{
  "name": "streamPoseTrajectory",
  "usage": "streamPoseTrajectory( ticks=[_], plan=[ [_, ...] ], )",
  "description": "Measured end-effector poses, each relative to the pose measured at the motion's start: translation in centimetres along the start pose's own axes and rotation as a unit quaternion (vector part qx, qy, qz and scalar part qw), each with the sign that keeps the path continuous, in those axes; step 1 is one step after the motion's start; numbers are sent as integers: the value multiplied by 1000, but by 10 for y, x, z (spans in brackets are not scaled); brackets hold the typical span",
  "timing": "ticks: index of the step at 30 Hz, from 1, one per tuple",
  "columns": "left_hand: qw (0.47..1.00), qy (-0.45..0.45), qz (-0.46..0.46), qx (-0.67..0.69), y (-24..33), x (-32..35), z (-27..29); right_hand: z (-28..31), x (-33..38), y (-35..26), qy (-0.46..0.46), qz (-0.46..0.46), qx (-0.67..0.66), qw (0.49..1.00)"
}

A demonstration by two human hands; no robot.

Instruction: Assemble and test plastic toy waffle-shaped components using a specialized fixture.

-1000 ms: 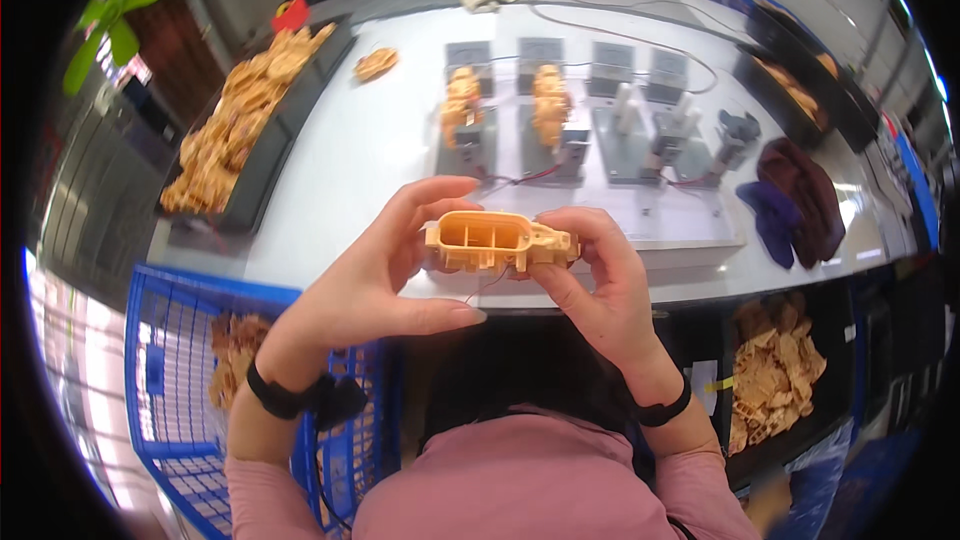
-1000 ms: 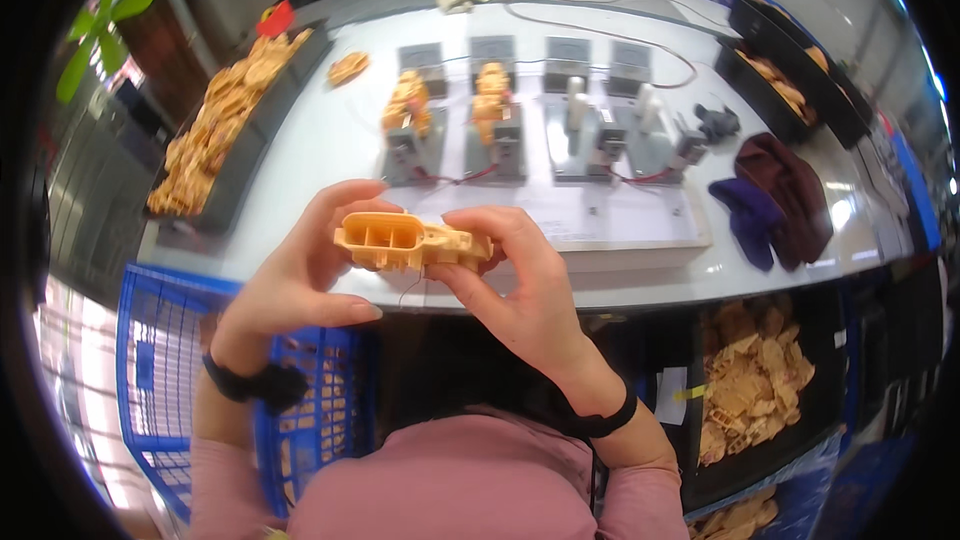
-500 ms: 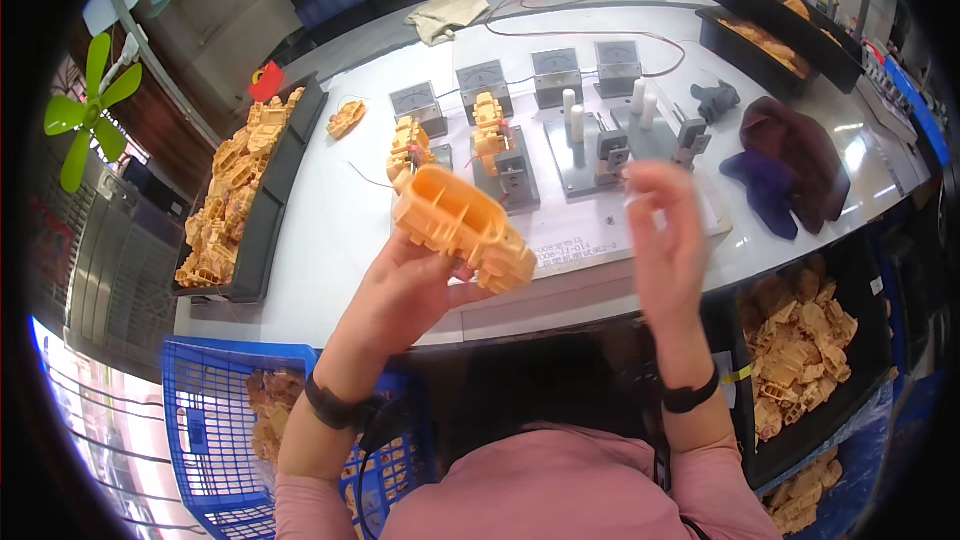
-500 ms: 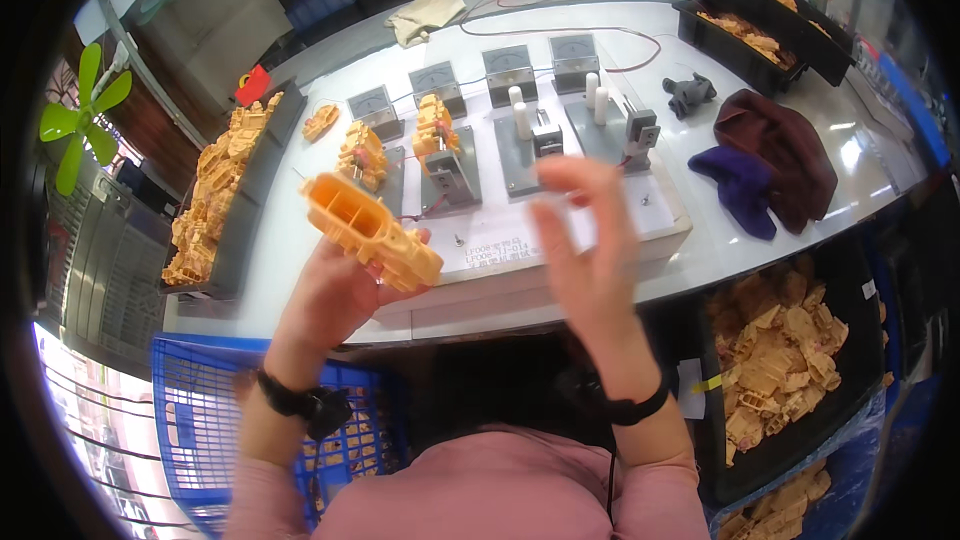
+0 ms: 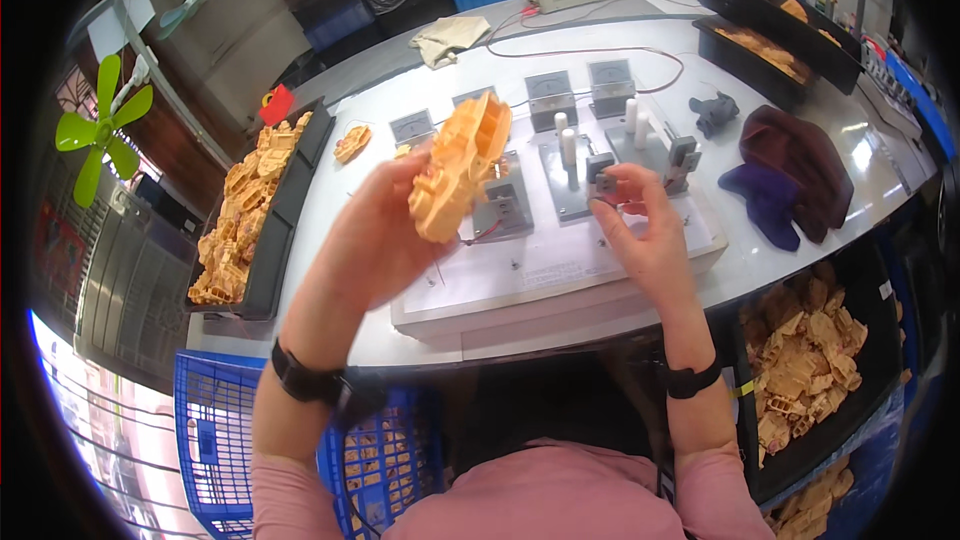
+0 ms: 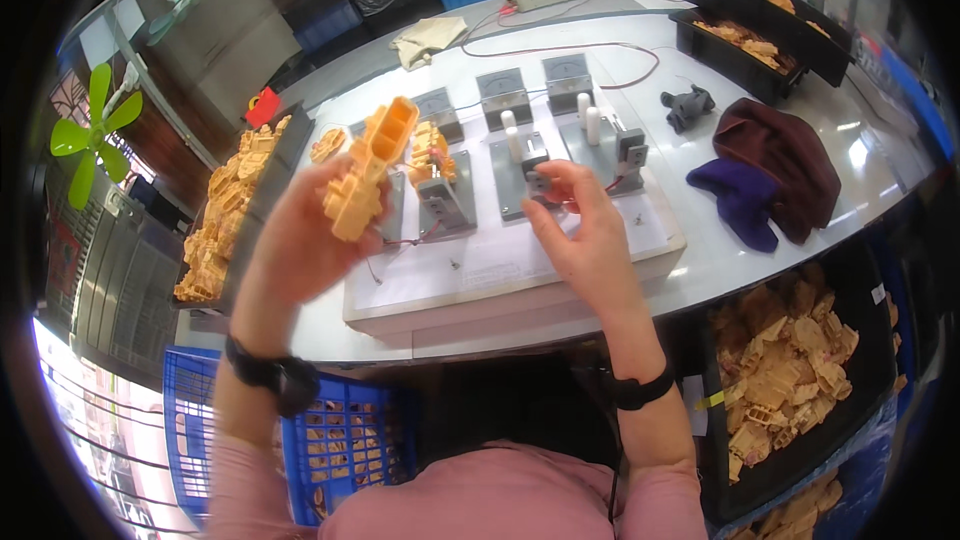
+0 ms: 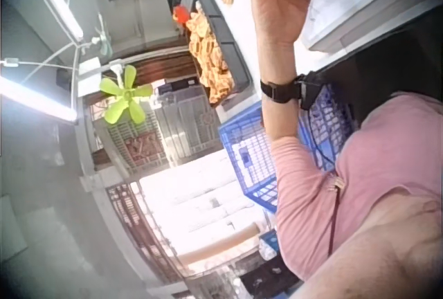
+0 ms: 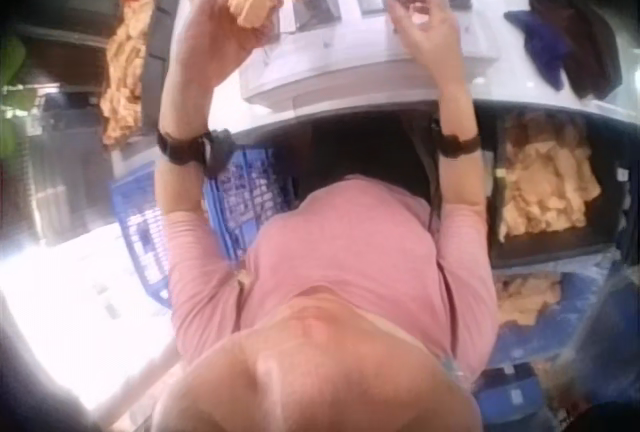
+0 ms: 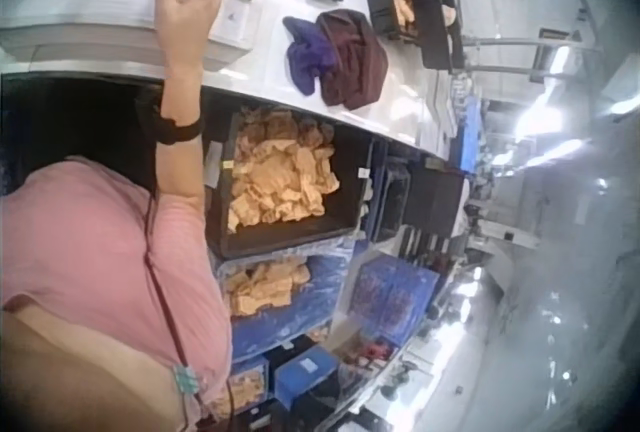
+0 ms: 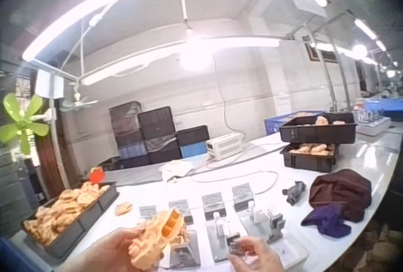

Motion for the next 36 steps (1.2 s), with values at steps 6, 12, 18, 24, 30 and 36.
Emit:
streamPoseTrajectory(
  ticks=[6,12,18,24,30,36],
  plan=[
    [959,-35,-108,-258,38,-58,-55,-7,1,9,-60,-27,-132,989],
    [670,34,-169,-722,32,-135,-84,-5,3,6,-56,-14,-112,992],
    [641,10,-146,-753,18,-124,-103,-1,2,10,-50,-18,-108,993],
    [590,-40,-102,-800,-20,-141,-81,-9,6,17,-50,-43,-84,994],
    [662,-64,-138,-734,-9,-98,-92,-9,12,38,-104,-92,-132,981],
    [589,102,-465,-653,91,111,-30,1,4,53,-42,-54,-37,997]
  ],
)
Point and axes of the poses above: each hand's wrist, its own x-axis away from the middle knuckle, its own z-axis out of the back of the hand, y = z × x, the point moved 10 cm from there along -x, towards the middle knuckle, and after that the axes turned 7 degrees about x, right-handed, at the moved point
